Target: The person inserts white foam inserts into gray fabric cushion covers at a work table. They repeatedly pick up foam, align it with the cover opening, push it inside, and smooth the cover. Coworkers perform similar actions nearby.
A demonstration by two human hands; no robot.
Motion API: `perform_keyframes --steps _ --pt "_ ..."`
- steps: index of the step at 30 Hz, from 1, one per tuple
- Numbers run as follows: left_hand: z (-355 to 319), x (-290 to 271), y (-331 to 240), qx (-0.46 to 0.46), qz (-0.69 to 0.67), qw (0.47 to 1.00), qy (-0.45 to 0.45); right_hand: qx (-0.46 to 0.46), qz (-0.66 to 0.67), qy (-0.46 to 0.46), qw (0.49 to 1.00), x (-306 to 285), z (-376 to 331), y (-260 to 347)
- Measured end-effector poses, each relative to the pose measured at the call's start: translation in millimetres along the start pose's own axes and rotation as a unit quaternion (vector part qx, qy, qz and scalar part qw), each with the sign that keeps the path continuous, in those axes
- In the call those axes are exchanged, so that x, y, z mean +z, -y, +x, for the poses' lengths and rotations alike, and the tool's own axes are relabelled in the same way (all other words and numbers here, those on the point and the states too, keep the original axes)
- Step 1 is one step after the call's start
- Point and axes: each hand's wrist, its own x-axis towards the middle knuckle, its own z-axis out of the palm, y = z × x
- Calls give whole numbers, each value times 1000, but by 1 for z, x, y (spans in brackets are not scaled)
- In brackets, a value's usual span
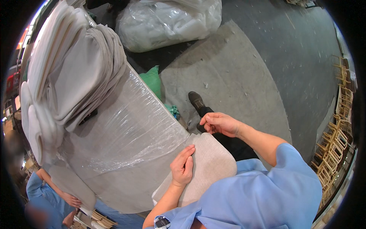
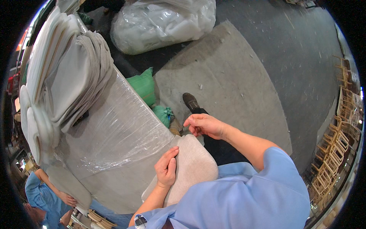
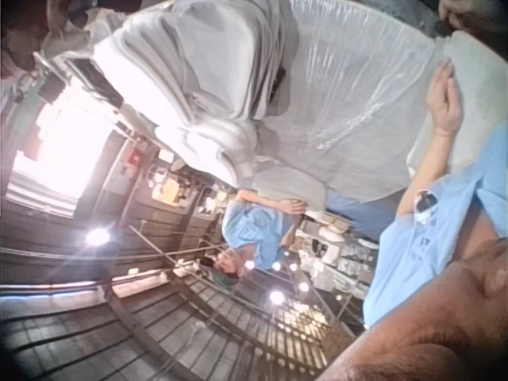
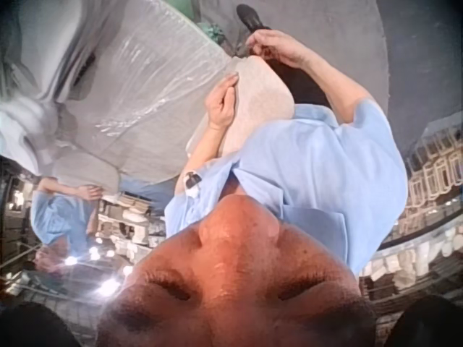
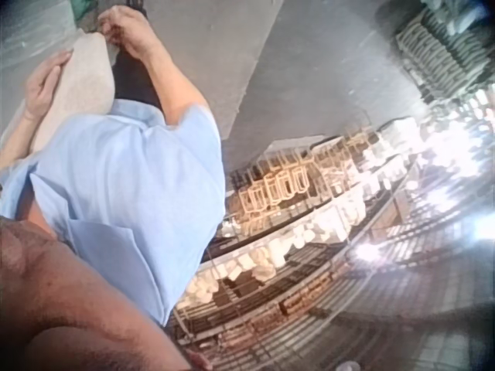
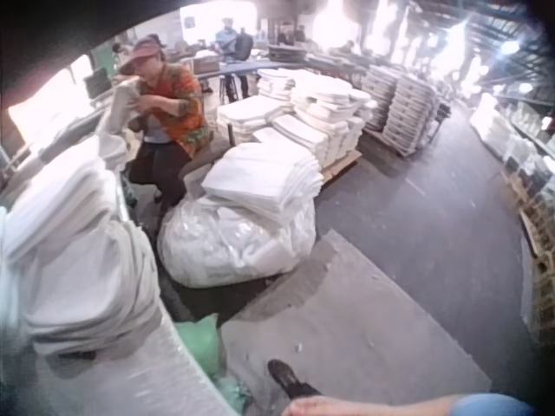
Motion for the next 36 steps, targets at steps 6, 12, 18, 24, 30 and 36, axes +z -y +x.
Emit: perform_keyframes --steps 6,12,18,24,30,36 --pt "-7 -1 9 5 3 1000 0 -184 114 -69 974 25 -1 7" --pt "-11 -5 7 2 0 1000 0 -175 99 -30 979 48 10 -8" --pt "-12 -4 13 18 -11 1000 -12 -136 -13 14 991 56 22 3" --pt "-11 -1 16 19 -27 999 -23 -73 -1 33 997 57 31 9" --pt "-10 -2 11 34 -39 998 -42 -53 -7 35 998 54 35 7" --pt "-10 -3 4 37 -15 998 -45 -29 -35 17 999 66 34 12"
